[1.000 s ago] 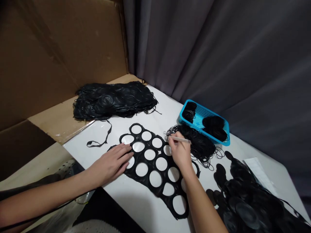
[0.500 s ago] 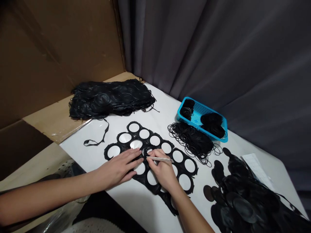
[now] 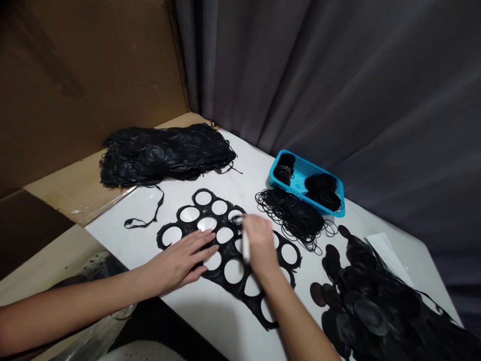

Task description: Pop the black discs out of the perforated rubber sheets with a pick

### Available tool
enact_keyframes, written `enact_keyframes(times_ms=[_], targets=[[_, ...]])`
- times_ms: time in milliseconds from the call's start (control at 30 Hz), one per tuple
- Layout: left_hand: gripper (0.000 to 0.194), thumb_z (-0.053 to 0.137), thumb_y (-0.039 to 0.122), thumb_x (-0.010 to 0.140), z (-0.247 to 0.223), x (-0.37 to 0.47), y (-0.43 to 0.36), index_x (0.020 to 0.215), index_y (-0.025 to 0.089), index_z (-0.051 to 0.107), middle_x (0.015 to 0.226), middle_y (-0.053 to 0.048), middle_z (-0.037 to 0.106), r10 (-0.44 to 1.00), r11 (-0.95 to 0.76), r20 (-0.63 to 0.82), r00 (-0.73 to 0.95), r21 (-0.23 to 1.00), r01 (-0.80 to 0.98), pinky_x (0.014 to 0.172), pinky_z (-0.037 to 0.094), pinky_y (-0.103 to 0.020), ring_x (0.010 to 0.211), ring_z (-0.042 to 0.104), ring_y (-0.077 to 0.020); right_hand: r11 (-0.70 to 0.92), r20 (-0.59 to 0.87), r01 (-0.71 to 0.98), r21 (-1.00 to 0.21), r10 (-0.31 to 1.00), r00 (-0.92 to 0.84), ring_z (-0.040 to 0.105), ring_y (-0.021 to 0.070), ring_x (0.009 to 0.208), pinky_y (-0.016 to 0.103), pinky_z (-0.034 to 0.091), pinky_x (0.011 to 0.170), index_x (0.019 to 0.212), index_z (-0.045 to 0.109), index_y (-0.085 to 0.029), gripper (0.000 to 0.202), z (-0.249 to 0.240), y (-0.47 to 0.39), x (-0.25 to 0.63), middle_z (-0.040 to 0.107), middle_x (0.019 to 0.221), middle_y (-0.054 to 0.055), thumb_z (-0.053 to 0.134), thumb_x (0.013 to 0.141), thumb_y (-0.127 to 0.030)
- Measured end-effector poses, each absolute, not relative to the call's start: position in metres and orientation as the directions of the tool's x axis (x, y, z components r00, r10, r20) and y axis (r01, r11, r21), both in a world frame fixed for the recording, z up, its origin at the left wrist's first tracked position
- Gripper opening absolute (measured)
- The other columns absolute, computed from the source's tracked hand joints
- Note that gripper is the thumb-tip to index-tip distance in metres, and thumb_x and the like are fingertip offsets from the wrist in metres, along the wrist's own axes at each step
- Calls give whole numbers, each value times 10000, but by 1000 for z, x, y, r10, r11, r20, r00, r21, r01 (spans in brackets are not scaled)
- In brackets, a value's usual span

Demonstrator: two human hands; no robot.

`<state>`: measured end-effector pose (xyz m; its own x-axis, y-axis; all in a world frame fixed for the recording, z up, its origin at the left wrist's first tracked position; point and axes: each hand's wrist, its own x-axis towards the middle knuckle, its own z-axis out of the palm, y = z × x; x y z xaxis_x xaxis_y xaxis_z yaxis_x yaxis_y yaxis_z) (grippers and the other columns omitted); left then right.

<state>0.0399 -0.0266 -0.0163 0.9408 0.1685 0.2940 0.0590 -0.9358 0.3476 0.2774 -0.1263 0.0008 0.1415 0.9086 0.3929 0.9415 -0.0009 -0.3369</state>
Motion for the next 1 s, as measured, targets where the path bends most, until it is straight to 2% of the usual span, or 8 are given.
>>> enact_keyframes(times_ms=[67,167,333,433,600,667,800,1000], targets=[[432,576,250,961,-15,39,-26,1380,153,530,1472,-183,503,167,-930,299,939,364,50,1140,408,-517,1409,437,-320,-233,438,898,-373,809,392,596,293,965,435,440,850,933,592,-202,176,6,-121,311,683,1007,143,419,949,-232],[449,580,245,956,-14,37,-24,1394,167,522,1479,-172,500,168,-923,292,942,382,46,1141,405,-524,1408,439,-319,-371,363,725,-581,679,638,595,252,794,388,458,760,783,552,-225,184,13,-125,345,657,835,79,513,913,-349],[450,574,228,956,-9,37,-19,1401,185,520,1449,-154,529,178,-906,308,935,422,34,1115,441,-515,1386,466,-305,-179,-87,55,-982,697,712,576,172,662,302,502,617,619,457,-239,395,19,-147,334,533,639,-31,786,739,-422],[389,535,192,969,-2,36,-21,1358,172,540,1406,-150,556,172,-910,346,922,414,14,1107,453,-493,1370,475,-288,-142,-295,-298,-944,768,568,674,201,813,239,513,519,664,481,-234,406,25,-154,314,670,780,24,864,682,-368],[263,494,157,991,7,24,-38,1236,154,590,1211,-135,642,107,-950,370,923,311,-15,1012,497,-447,1172,582,-268,-216,-455,-509,-833,791,409,728,254,981,218,588,541,745,534,-227,372,30,-156,284,699,818,48,886,685,-333],[261,496,177,997,6,18,-47,1239,154,591,1135,-124,657,102,-960,340,935,281,2,934,520,-416,1086,604,-262,-207,-462,-557,-805,807,367,718,260,1045,265,632,748,738,550,-214,363,29,-155,270,671,819,33,892,682,-322],[299,499,219,998,0,10,-60,1266,116,582,1177,-144,650,97,-973,319,943,230,22,931,511,-421,1111,598,-291,-171,-391,-553,-816,867,309,688,260,1093,395,530,1036,708,535,-207,348,27,-155,240,630,837,14,849,739,-352],[342,497,242,1009,-7,5,-65,1317,112,568,1242,-138,654,95,-982,327,940,184,35,1019,475,-433,1180,581,-285,-280,-264,47,-959,939,221,598,178,815,309,501,781,771,495,-222,283,19,-166,212,612,818,6,630,920,-422]])
